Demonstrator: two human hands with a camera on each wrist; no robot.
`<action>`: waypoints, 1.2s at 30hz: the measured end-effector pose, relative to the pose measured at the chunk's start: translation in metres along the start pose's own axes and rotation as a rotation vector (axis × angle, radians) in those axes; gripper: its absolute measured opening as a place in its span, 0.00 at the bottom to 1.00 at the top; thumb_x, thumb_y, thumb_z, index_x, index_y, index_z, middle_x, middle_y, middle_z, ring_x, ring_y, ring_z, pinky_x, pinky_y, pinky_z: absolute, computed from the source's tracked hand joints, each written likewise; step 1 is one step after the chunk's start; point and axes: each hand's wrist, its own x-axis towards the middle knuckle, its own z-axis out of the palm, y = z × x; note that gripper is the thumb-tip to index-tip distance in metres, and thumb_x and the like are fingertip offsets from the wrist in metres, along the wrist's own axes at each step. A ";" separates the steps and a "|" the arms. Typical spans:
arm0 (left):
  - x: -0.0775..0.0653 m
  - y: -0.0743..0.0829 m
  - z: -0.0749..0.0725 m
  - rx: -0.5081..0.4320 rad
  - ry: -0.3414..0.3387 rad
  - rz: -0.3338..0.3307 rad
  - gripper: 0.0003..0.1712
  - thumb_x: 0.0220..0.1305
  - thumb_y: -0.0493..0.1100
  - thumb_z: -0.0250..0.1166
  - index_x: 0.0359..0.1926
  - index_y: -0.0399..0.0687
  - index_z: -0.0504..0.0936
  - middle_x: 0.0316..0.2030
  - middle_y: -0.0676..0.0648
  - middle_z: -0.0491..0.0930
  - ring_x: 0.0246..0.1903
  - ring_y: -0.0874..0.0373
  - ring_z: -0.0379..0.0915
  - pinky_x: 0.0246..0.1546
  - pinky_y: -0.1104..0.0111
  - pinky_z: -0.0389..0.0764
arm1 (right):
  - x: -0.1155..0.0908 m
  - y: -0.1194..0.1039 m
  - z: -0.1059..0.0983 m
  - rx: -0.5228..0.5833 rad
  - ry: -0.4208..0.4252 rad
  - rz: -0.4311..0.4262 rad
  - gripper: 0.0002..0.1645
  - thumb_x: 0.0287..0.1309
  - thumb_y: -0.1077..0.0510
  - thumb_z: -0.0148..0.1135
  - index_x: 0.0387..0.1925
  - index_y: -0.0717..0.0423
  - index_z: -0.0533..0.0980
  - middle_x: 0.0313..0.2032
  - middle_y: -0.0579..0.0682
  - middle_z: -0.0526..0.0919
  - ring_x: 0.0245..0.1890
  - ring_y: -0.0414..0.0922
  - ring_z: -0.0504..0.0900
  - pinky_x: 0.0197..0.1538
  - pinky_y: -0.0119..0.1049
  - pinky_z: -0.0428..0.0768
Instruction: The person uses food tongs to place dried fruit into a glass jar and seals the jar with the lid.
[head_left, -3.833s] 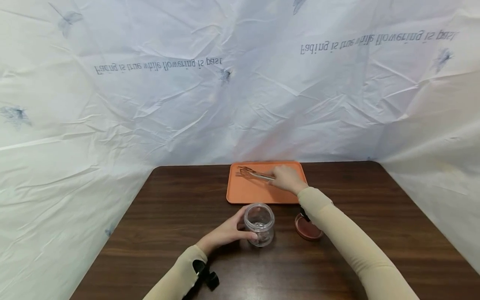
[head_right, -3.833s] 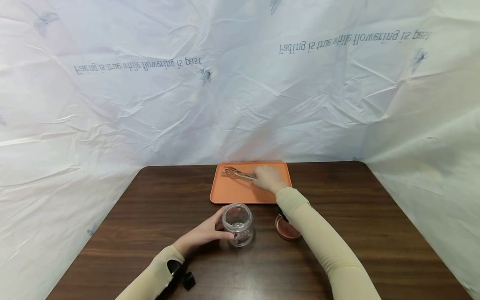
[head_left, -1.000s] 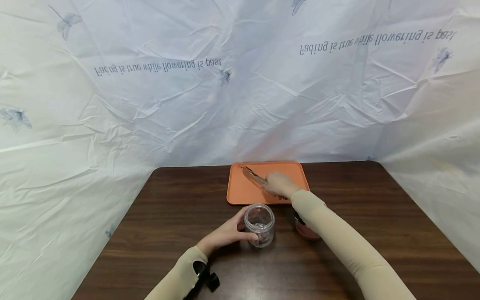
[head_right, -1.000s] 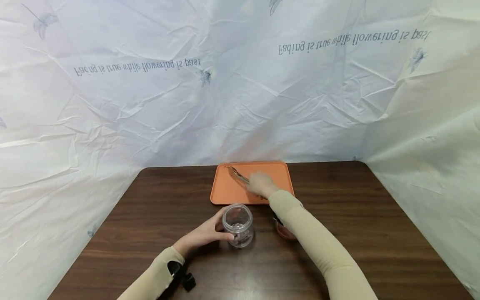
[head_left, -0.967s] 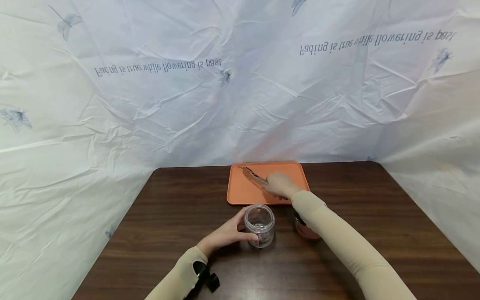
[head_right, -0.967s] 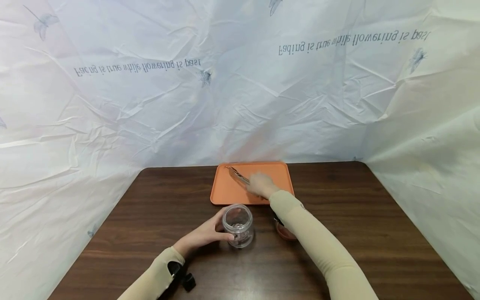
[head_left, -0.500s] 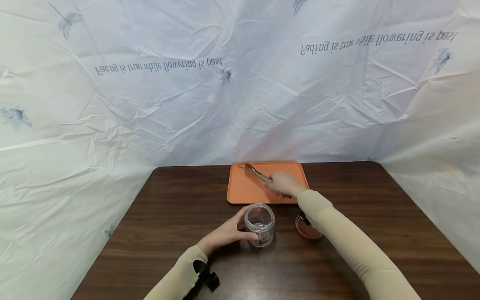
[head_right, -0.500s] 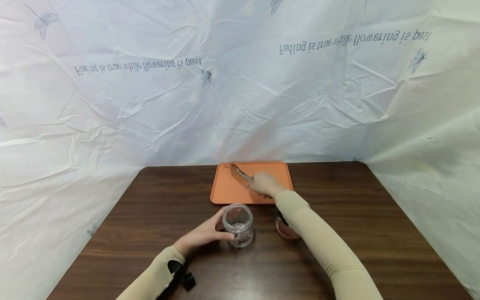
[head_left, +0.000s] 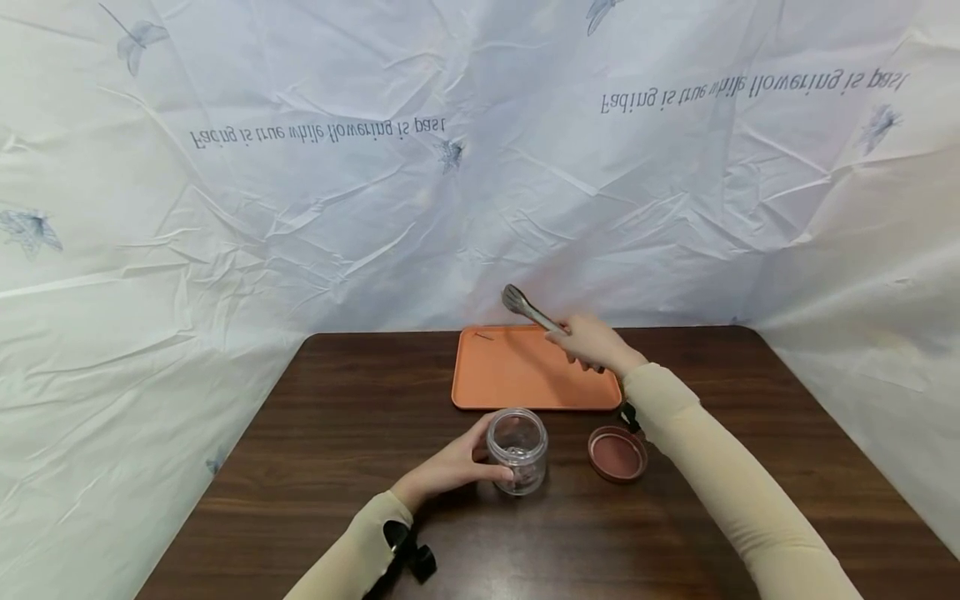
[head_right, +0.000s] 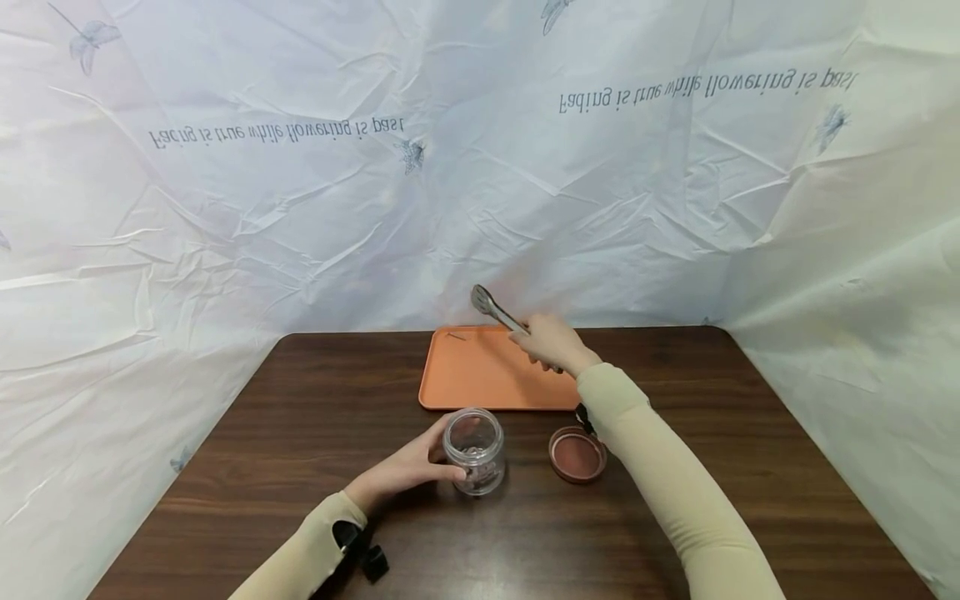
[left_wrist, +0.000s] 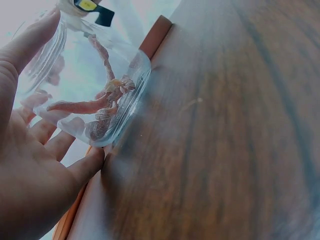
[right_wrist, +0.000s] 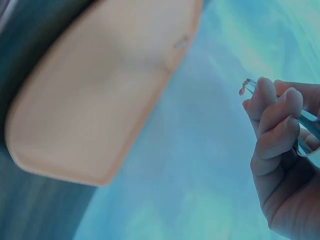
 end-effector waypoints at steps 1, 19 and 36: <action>0.000 0.000 0.000 -0.001 -0.001 -0.002 0.50 0.62 0.46 0.74 0.77 0.68 0.55 0.70 0.50 0.64 0.65 0.52 0.68 0.61 0.60 0.72 | -0.002 -0.001 -0.005 0.005 0.007 0.000 0.22 0.75 0.43 0.53 0.56 0.55 0.75 0.18 0.52 0.76 0.09 0.42 0.64 0.13 0.36 0.65; -0.001 -0.002 0.000 0.021 -0.005 0.026 0.50 0.62 0.46 0.74 0.77 0.66 0.55 0.71 0.50 0.65 0.67 0.53 0.65 0.61 0.63 0.71 | -0.056 -0.021 -0.071 0.006 0.126 -0.075 0.28 0.72 0.34 0.52 0.43 0.55 0.75 0.21 0.54 0.78 0.11 0.49 0.73 0.14 0.45 0.73; -0.001 0.002 -0.001 -0.011 -0.033 0.018 0.50 0.64 0.45 0.73 0.78 0.65 0.53 0.73 0.49 0.61 0.68 0.51 0.65 0.62 0.62 0.71 | -0.084 -0.004 -0.059 -0.077 0.123 -0.070 0.27 0.70 0.33 0.54 0.41 0.52 0.77 0.18 0.50 0.78 0.10 0.49 0.74 0.15 0.42 0.72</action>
